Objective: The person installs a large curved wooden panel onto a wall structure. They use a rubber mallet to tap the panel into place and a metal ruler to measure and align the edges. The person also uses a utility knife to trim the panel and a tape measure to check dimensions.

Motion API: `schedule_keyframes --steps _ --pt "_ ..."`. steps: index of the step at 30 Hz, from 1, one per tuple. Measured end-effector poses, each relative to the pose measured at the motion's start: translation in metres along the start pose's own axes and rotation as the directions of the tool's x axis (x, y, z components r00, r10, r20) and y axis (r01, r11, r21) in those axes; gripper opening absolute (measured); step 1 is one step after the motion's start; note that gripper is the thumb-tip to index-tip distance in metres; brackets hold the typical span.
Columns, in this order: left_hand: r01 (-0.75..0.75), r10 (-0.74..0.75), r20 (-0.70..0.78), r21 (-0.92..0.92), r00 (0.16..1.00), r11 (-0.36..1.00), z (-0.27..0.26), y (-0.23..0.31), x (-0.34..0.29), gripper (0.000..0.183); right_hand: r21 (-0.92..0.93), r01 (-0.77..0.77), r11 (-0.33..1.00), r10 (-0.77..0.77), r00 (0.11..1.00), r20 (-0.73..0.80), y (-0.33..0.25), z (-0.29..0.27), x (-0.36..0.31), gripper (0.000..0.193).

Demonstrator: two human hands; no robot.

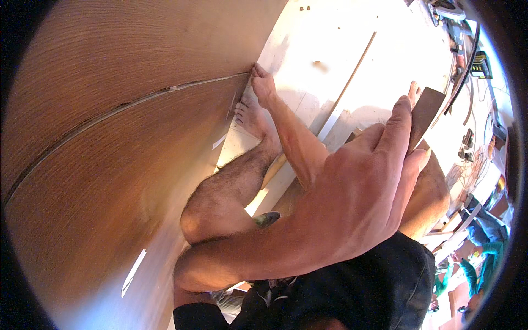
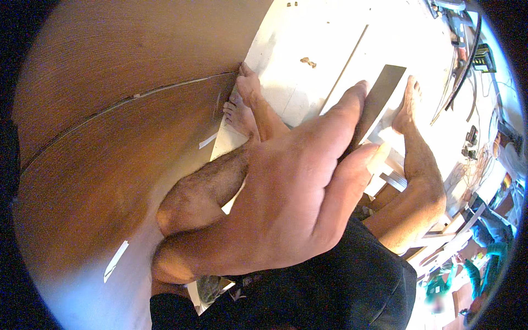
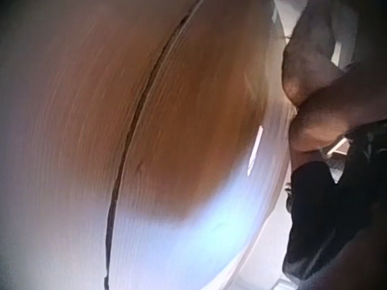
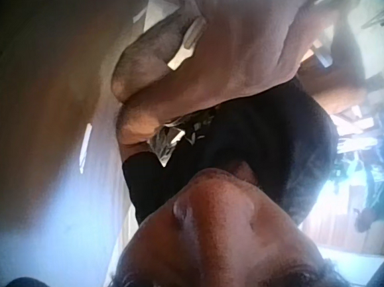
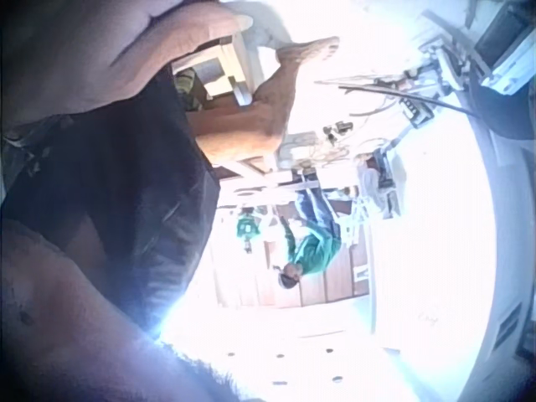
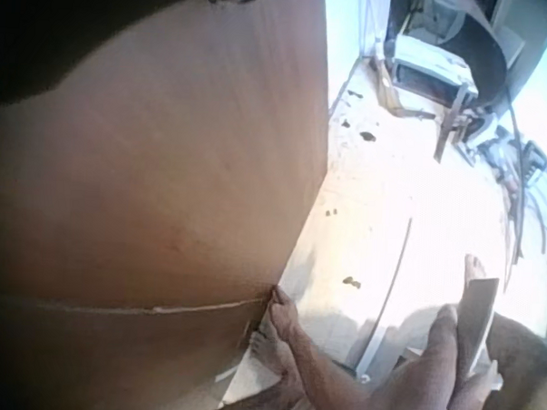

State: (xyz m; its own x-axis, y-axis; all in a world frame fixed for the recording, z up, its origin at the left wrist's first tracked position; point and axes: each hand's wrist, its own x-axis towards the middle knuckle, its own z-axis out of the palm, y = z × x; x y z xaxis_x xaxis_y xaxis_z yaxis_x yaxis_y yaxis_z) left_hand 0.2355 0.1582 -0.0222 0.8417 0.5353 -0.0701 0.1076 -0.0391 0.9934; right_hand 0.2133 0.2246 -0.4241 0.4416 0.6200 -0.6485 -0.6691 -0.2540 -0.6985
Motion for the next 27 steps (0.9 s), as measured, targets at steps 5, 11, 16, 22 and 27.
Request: schedule_keyframes --steps 5,11,16,22,27 --pt "0.015 -0.015 0.009 0.072 1.000 0.997 0.016 -0.006 -0.007 0.059 -0.089 -0.044 0.995 0.041 0.998 -0.038 -0.009 -0.032 -0.015 0.063" --pt "0.040 -0.049 0.045 0.189 0.998 0.981 0.015 0.000 -0.012 0.054 -0.542 -0.115 0.832 -0.273 0.767 -0.581 0.100 -0.076 -0.074 0.064" --pt "0.056 -0.060 0.048 0.077 0.997 0.995 0.036 0.003 -0.025 0.042 -0.365 -0.152 0.918 -0.091 0.817 -0.569 0.045 -0.036 -0.147 0.064" --pt "0.152 -0.159 0.046 0.131 0.986 0.980 0.028 -0.015 -0.029 0.039 -0.357 -0.159 0.920 -0.045 0.864 -0.502 0.042 -0.024 -0.138 0.064" --pt "0.111 -0.114 0.023 0.124 0.993 0.986 0.035 -0.016 -0.040 0.034 -0.352 -0.197 0.915 0.078 0.943 -0.324 -0.018 -0.027 -0.142 0.065"
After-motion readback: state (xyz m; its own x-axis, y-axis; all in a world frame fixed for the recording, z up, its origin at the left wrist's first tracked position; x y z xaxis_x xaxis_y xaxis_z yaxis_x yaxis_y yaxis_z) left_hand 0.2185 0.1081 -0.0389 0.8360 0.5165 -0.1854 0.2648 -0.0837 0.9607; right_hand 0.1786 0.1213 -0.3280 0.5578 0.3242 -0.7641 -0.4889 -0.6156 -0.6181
